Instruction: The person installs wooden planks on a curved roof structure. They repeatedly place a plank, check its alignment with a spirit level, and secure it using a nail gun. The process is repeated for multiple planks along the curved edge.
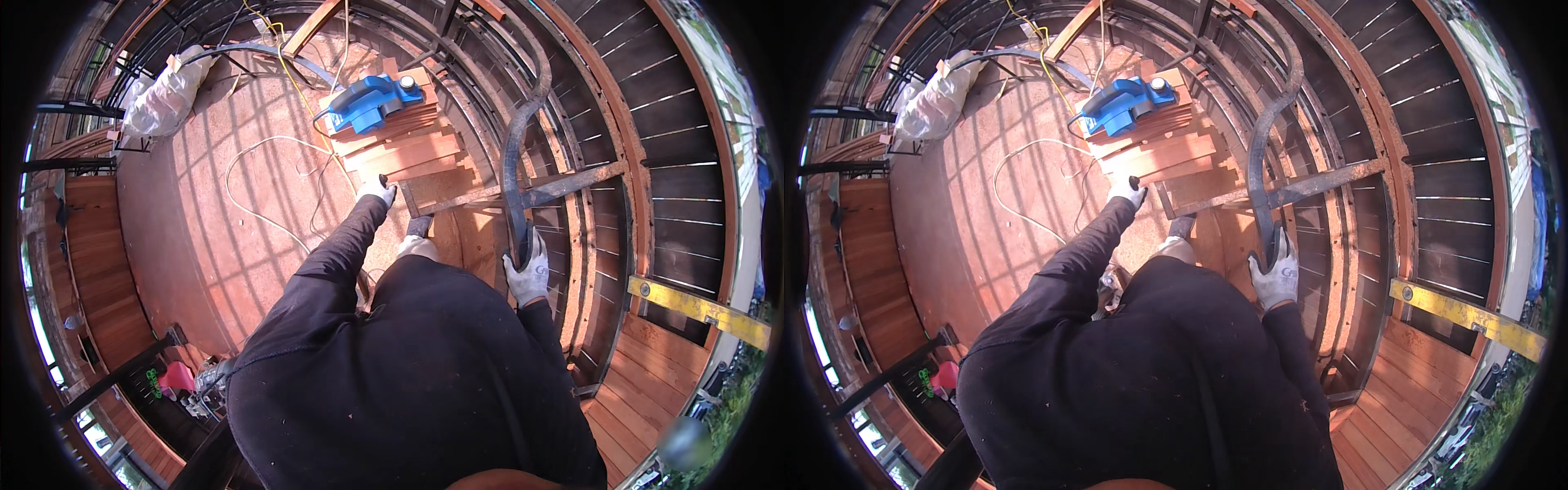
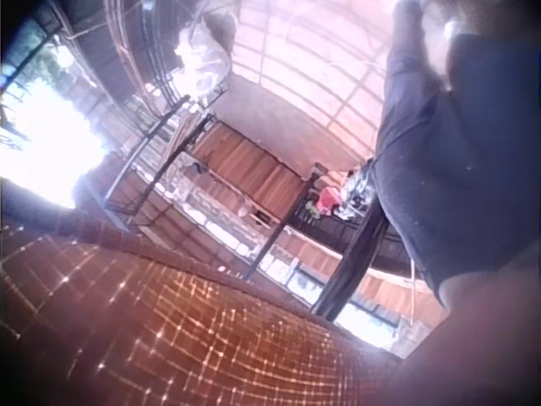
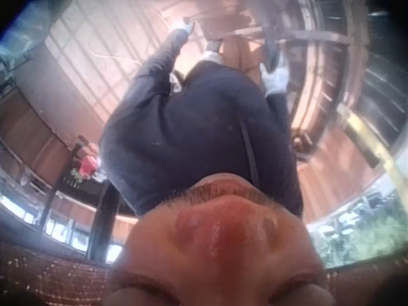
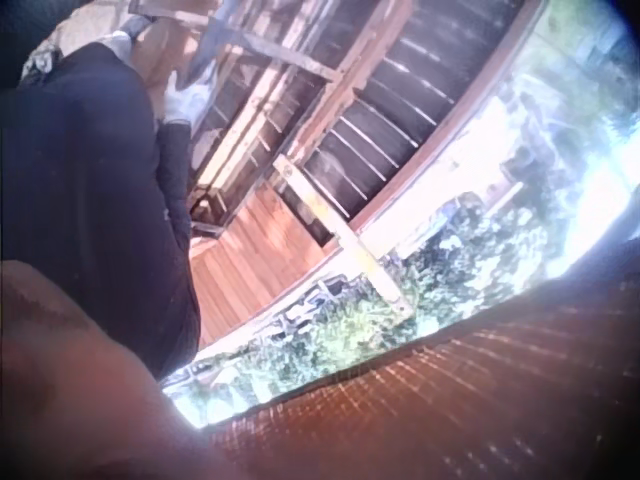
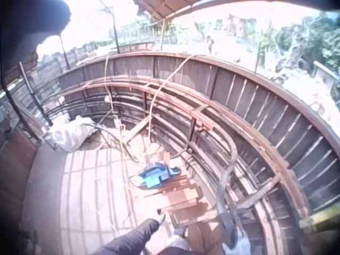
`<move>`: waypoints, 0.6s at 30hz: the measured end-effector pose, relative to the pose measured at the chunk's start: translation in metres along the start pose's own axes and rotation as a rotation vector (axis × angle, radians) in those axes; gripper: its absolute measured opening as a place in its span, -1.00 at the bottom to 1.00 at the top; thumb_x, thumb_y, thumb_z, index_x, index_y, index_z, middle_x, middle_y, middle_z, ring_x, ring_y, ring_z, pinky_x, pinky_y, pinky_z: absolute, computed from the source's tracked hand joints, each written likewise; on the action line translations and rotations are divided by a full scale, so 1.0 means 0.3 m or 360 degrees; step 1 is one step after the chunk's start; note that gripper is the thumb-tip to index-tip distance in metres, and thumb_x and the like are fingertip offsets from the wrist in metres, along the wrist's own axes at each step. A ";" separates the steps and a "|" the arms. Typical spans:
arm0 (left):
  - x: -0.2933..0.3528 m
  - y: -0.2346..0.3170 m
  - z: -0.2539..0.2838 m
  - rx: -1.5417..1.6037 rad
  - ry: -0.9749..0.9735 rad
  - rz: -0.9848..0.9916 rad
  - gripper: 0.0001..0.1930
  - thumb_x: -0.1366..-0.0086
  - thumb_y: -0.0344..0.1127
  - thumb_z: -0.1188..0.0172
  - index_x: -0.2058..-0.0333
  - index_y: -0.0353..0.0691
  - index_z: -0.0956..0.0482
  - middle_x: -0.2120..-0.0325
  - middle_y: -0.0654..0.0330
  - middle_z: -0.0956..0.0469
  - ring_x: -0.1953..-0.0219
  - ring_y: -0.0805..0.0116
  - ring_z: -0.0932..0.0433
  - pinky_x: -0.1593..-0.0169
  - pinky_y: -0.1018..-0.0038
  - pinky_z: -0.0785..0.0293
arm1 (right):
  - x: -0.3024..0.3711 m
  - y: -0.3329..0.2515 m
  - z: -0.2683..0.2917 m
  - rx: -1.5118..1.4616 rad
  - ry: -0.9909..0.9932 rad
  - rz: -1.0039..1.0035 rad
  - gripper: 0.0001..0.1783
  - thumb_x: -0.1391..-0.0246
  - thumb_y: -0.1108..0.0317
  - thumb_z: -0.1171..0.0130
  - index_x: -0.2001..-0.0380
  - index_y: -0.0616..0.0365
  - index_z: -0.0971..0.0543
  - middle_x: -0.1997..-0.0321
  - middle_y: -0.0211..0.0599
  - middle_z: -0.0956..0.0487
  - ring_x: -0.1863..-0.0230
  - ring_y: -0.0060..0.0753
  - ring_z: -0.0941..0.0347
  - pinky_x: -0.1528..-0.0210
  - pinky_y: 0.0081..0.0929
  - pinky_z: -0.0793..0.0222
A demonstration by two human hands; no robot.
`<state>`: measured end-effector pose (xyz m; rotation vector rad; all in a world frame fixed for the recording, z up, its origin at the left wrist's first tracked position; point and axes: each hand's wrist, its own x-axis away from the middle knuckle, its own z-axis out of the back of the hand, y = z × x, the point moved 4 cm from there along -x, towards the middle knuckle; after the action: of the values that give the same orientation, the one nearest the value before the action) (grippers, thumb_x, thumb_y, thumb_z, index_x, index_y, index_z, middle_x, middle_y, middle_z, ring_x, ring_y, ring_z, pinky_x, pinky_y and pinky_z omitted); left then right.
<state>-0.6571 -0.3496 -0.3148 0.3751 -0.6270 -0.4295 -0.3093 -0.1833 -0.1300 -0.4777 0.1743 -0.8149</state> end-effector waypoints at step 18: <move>-0.361 0.103 -0.105 -0.1045 -0.0175 -0.0194 -0.08 0.11 0.11 -0.43 -0.20 -0.12 -0.25 -0.11 -0.01 -0.35 -0.20 0.00 -0.29 -0.22 0.11 -0.26 | -0.019 0.002 -0.026 0.0235 -0.0035 -0.0369 -0.17 0.06 0.20 -0.27 -0.28 0.11 -0.20 -0.12 0.06 -0.39 -0.07 0.06 -0.38 -0.12 -0.12 -0.28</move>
<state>-0.7078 -0.2638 -0.3761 -0.2388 -0.5360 -0.7455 -0.3153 -0.1814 -0.1374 -0.3716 0.0378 -1.0411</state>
